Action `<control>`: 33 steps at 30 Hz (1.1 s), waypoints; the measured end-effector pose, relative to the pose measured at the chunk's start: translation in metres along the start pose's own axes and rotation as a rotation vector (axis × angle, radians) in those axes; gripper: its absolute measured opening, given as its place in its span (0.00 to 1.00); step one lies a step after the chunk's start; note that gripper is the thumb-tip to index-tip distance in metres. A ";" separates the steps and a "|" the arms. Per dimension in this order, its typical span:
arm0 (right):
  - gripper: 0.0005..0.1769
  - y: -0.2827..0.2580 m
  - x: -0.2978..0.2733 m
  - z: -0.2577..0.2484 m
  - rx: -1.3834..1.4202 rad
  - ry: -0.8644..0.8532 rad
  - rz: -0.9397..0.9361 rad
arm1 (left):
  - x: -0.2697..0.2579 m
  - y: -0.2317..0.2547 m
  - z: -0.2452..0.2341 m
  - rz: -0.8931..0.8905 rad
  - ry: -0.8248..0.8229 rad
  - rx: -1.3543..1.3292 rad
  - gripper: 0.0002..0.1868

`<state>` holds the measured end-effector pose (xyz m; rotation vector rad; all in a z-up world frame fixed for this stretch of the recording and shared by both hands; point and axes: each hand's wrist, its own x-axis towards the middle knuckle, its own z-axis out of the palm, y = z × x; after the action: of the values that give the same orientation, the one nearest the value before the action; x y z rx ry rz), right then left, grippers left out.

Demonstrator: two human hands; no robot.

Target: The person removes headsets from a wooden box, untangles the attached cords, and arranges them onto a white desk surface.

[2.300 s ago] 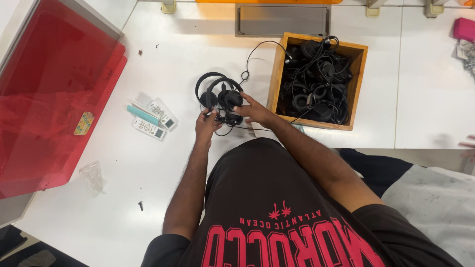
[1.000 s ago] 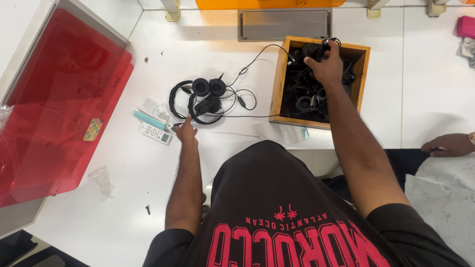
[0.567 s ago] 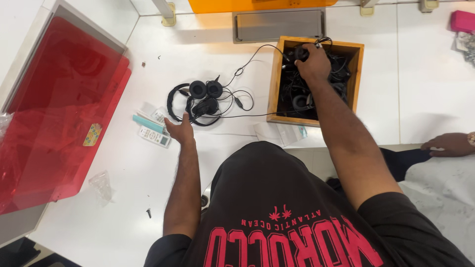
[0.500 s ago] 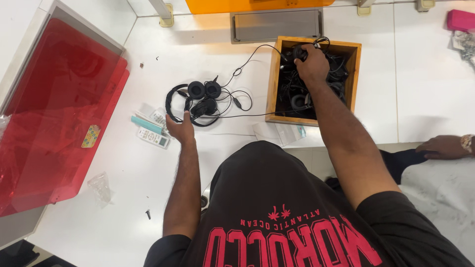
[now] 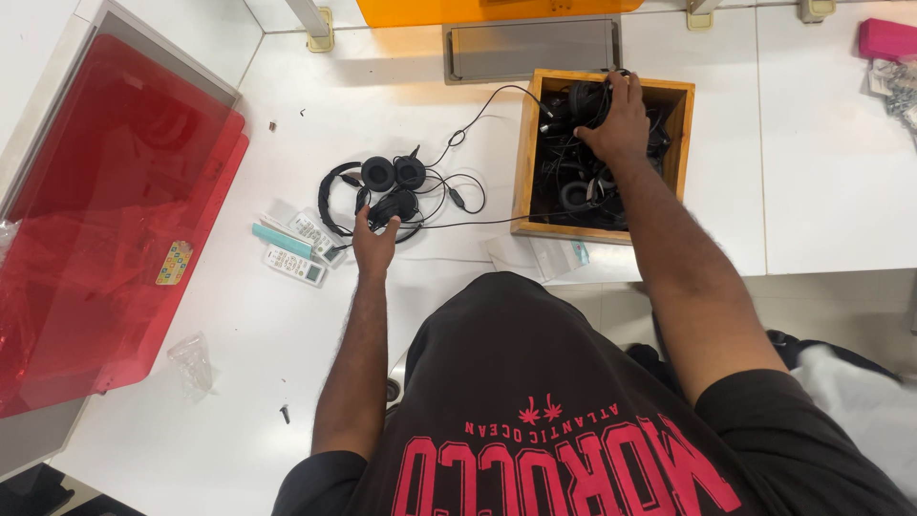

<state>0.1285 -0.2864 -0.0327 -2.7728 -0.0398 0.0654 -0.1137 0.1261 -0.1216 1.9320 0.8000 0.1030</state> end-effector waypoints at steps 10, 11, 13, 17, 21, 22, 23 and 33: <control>0.53 -0.031 0.010 -0.021 -0.084 -0.209 0.161 | -0.003 0.000 0.003 0.081 0.005 0.097 0.45; 0.49 -0.028 0.009 -0.020 -0.111 -0.206 0.148 | -0.004 0.000 0.004 0.086 0.007 0.112 0.45; 0.46 -0.018 0.009 -0.014 -0.147 -0.188 0.106 | -0.005 0.000 0.006 0.095 0.011 0.131 0.46; 0.47 -0.005 0.007 -0.001 -0.155 -0.174 0.028 | -0.005 0.000 0.007 0.126 0.025 0.155 0.46; 0.43 -0.002 -0.001 -0.012 -0.018 -0.113 0.025 | -0.005 0.008 0.008 0.166 0.037 0.171 0.45; 0.42 -0.003 -0.005 -0.017 0.050 -0.097 0.033 | -0.006 0.012 0.009 0.178 0.051 0.230 0.45; 0.41 -0.003 -0.008 -0.023 0.117 -0.083 0.040 | -0.009 0.017 0.011 0.187 0.066 0.290 0.45; 0.33 -0.008 -0.037 -0.060 0.331 0.179 -0.171 | -0.017 0.073 0.029 0.365 -0.055 0.306 0.39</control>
<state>0.0947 -0.3016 0.0280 -2.4232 -0.2011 -0.2024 -0.0804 0.0736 -0.0712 2.3463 0.4359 0.1539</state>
